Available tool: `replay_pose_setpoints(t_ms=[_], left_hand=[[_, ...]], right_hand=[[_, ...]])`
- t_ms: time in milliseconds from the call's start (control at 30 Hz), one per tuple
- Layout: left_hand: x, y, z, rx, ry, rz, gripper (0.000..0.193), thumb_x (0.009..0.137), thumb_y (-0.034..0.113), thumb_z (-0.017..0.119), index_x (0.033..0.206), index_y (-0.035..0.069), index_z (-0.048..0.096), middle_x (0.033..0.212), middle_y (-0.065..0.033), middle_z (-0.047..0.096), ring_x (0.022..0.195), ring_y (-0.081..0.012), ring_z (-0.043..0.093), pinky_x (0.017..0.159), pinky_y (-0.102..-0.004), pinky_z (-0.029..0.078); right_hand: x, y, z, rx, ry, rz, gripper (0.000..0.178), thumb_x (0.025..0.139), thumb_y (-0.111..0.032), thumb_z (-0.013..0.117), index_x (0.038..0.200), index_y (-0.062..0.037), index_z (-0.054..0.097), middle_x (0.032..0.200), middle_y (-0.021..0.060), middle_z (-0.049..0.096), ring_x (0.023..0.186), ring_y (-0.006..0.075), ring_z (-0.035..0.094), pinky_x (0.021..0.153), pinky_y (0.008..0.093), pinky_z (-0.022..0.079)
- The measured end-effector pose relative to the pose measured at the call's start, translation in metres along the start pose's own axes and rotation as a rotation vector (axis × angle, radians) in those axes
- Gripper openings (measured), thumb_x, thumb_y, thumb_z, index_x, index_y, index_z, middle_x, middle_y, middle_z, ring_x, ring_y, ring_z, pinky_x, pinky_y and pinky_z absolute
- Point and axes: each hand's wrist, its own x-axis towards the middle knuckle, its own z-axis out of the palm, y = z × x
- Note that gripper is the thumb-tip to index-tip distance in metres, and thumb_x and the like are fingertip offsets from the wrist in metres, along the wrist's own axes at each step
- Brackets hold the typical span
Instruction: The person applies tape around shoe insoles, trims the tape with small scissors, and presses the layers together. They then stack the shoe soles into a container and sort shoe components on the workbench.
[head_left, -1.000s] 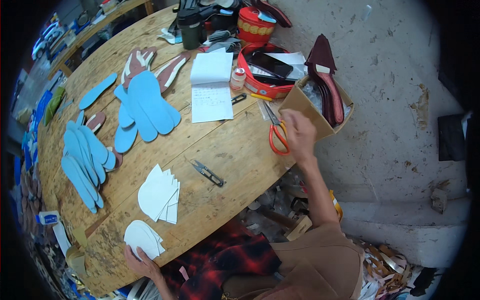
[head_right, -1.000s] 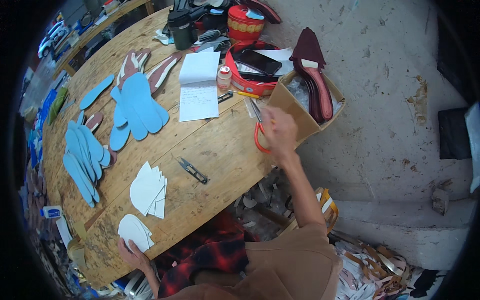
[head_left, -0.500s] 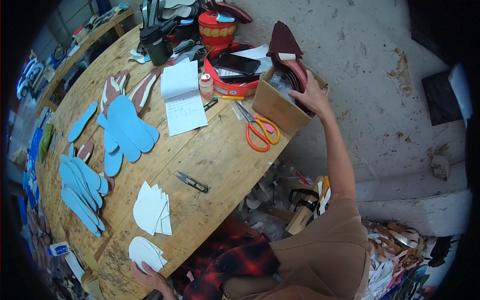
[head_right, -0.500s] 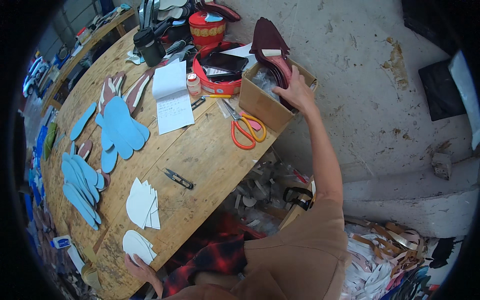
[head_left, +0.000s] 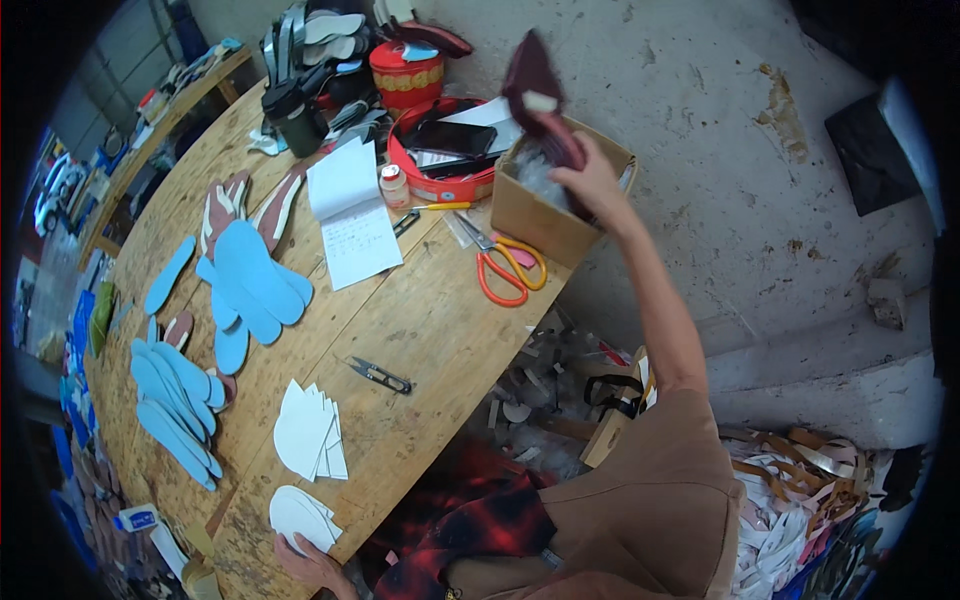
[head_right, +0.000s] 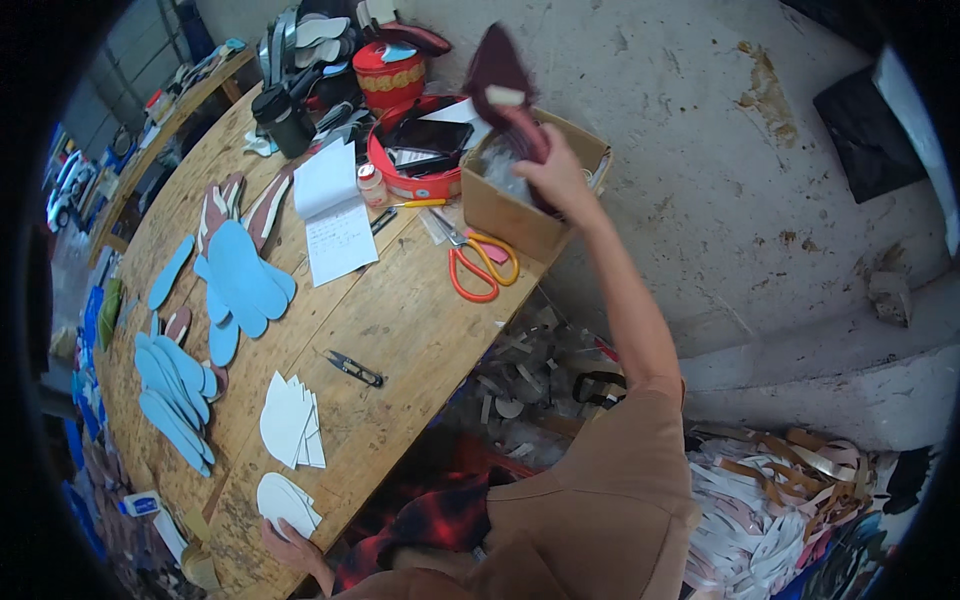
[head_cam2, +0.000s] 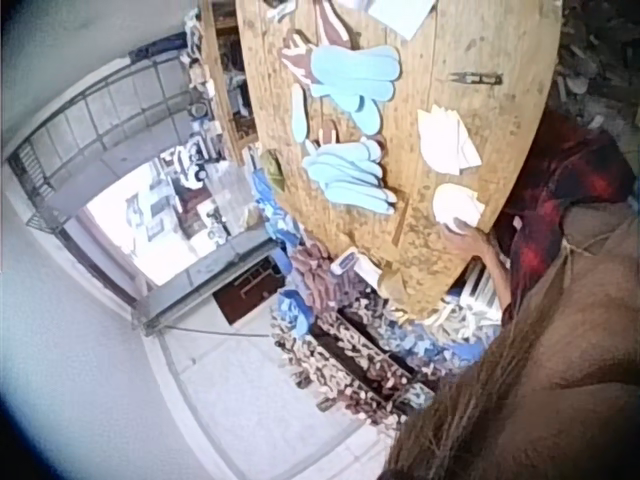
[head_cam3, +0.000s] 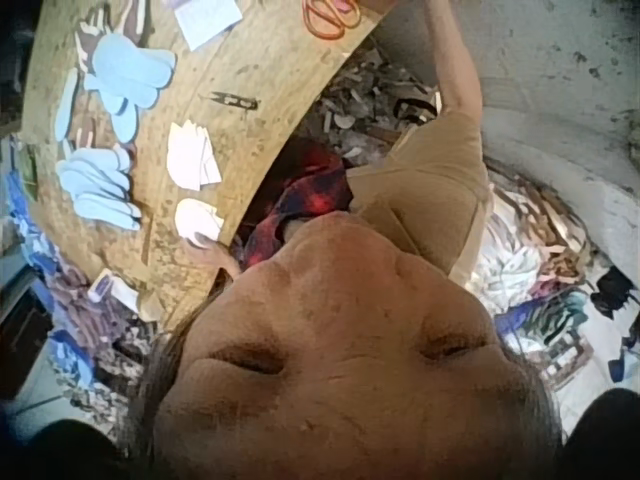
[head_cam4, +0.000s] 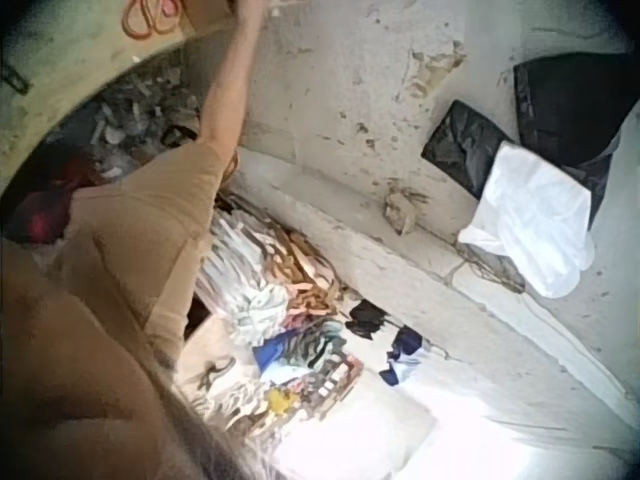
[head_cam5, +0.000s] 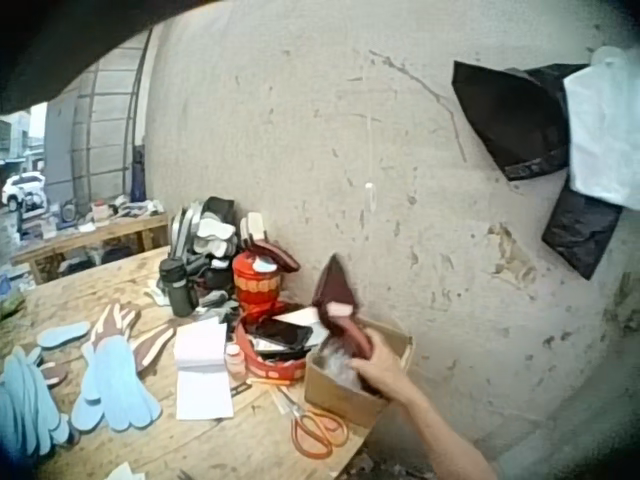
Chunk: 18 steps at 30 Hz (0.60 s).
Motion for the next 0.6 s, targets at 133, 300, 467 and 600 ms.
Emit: replay_pose_setpoints(t_ms=[133,300,467,600], left_hand=[[0.000,0.035,-0.023,0.035,-0.052,-0.117,0.043,0.096,0.032,0.051,0.119,-0.005,0.054,0.120,-0.0205,0.056,0.113,-0.0359,0.050,0.095,-0.0430,0.038],[0.012,0.073,-0.036,0.076,-0.138,-0.138,0.053,0.093,0.046,0.051,0.120,0.000,0.056,0.125,-0.0226,0.054,0.112,-0.0373,0.053,0.093,-0.0469,0.042],[0.001,0.024,-0.013,0.042,-0.042,-0.108,0.043,0.095,0.032,0.052,0.119,-0.004,0.054,0.119,-0.0202,0.056,0.111,-0.0361,0.051,0.094,-0.0429,0.039],[-0.011,-0.004,-0.001,-0.048,0.025,-0.182,0.040,0.086,0.024,0.062,0.114,-0.003,0.058,0.113,-0.0194,0.061,0.104,-0.0357,0.056,0.093,-0.0439,0.042]], right_hand=[[-0.016,-0.040,0.015,0.065,-0.149,0.033,0.072,0.073,-0.034,0.071,0.126,0.0053,0.040,0.116,0.0225,0.055,0.108,0.0309,0.054,0.093,0.0361,0.042],[-0.005,-0.011,-0.001,-0.210,-0.074,0.107,0.074,0.086,-0.057,0.049,0.121,0.0073,0.048,0.122,0.0297,0.050,0.116,0.0402,0.048,0.098,0.0405,0.038],[0.054,0.053,-0.007,-0.189,0.132,0.092,0.050,0.088,-0.044,0.047,0.088,0.0011,0.068,0.091,0.0270,0.065,0.088,0.0428,0.062,0.081,0.0450,0.047],[0.073,0.065,0.023,-0.225,-0.104,0.180,0.044,0.091,-0.040,0.052,0.109,-0.0013,0.062,0.105,0.0091,0.064,0.092,0.0201,0.059,0.079,0.0379,0.048]])
